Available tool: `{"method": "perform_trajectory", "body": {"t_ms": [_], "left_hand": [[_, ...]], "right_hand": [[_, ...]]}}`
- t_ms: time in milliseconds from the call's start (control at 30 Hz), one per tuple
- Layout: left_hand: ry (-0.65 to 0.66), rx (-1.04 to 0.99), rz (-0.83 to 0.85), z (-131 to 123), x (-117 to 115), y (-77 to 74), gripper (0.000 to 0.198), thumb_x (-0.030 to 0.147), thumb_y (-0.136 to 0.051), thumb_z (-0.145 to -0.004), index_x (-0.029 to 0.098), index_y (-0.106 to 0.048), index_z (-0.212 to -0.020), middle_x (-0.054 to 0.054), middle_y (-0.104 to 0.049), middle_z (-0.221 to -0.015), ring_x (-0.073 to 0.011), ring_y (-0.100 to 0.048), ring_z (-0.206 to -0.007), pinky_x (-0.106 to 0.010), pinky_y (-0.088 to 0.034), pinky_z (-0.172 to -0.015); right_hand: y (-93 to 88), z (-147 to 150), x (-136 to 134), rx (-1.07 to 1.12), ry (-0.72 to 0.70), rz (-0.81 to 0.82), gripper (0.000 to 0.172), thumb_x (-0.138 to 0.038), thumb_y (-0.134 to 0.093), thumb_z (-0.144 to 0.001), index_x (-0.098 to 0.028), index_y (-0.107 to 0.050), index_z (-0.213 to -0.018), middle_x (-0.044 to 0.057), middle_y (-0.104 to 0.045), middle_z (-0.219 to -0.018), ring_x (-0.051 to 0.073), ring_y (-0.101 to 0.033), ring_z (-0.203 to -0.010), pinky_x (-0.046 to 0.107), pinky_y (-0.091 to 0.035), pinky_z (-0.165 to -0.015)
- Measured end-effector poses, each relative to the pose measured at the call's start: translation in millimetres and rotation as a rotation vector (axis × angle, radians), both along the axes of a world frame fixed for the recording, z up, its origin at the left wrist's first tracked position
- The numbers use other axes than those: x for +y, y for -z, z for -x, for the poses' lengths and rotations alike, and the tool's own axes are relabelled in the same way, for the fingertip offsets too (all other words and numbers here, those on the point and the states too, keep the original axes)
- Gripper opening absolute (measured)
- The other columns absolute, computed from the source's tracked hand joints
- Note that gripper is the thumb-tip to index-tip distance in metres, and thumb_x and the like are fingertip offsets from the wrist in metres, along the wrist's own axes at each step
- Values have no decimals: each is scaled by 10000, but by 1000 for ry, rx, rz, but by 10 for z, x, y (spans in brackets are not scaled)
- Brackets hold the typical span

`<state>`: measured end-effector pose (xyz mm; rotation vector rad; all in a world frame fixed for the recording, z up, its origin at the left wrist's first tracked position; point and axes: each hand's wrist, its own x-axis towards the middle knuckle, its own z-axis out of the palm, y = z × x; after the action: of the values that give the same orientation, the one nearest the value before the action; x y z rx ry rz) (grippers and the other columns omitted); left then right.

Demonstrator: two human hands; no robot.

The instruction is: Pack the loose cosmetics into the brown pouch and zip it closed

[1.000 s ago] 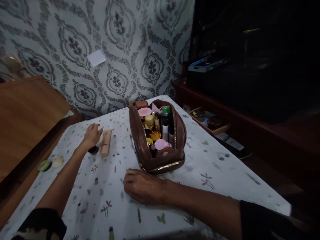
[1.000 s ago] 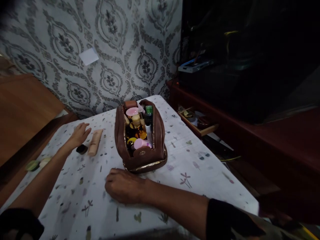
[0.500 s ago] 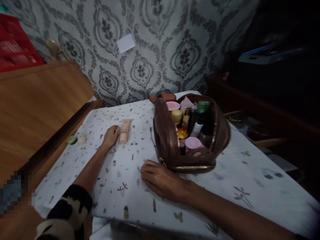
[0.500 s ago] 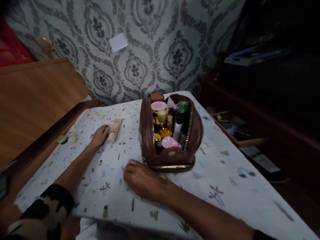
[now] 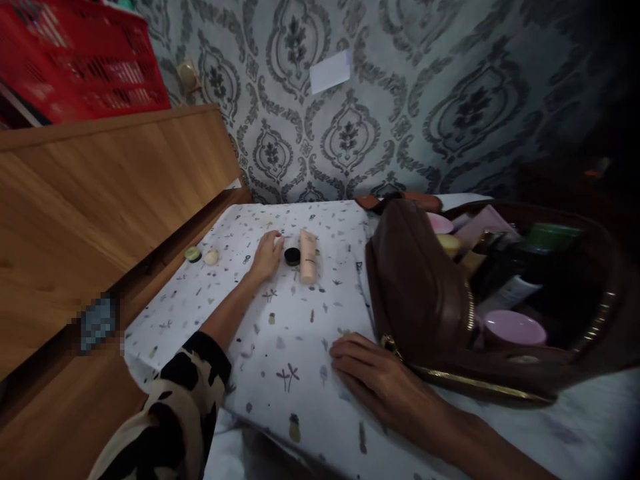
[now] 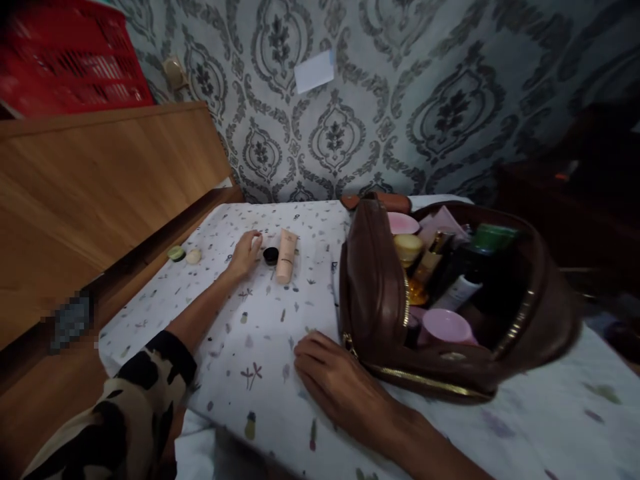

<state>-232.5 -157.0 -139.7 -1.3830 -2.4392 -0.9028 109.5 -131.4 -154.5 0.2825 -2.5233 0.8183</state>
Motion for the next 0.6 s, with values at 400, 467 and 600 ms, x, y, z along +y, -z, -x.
{"method": "perform_trajectory", "body": {"t_ms": [400, 467, 600], "left_hand": [[-710, -8, -93, 1294, -1251, -94, 418, 389, -655, -975, 179, -599, -1332, -111, -621, -1347, -257, -648, -1155, -488, -574, -966], [-674, -14, -92, 1392, -1269, -5, 395, 384, -646, -982, 177, -606, -1316, -112, -630, -1327, -248, -656, -1132, -471, -583, -948], [-524, 0, -111, 1491, -1249, 103, 369, 382, -635, -989, 186, -618, -1301, -111, -631, -1332, -242, -653, -1134, -468, -578, -959]], "right_hand": [[79, 5, 62, 41, 81, -106, 274, -233, -466, -1047, -217, -740, -1057, 102, -772, -1096, 206, -743, -1056, 280, -655, -874], [236, -39, 134, 55, 76, -125, 281, -279, -489, -1039, -230, -754, -1118, 95, -778, -1134, 227, -749, -1073, 308, -661, -893], [658, -156, 288, 7, 61, -155, 327, -264, -526, -1000, -271, -747, -1241, 69, -739, -1295, 277, -714, -1187, 405, -644, -975]]}}
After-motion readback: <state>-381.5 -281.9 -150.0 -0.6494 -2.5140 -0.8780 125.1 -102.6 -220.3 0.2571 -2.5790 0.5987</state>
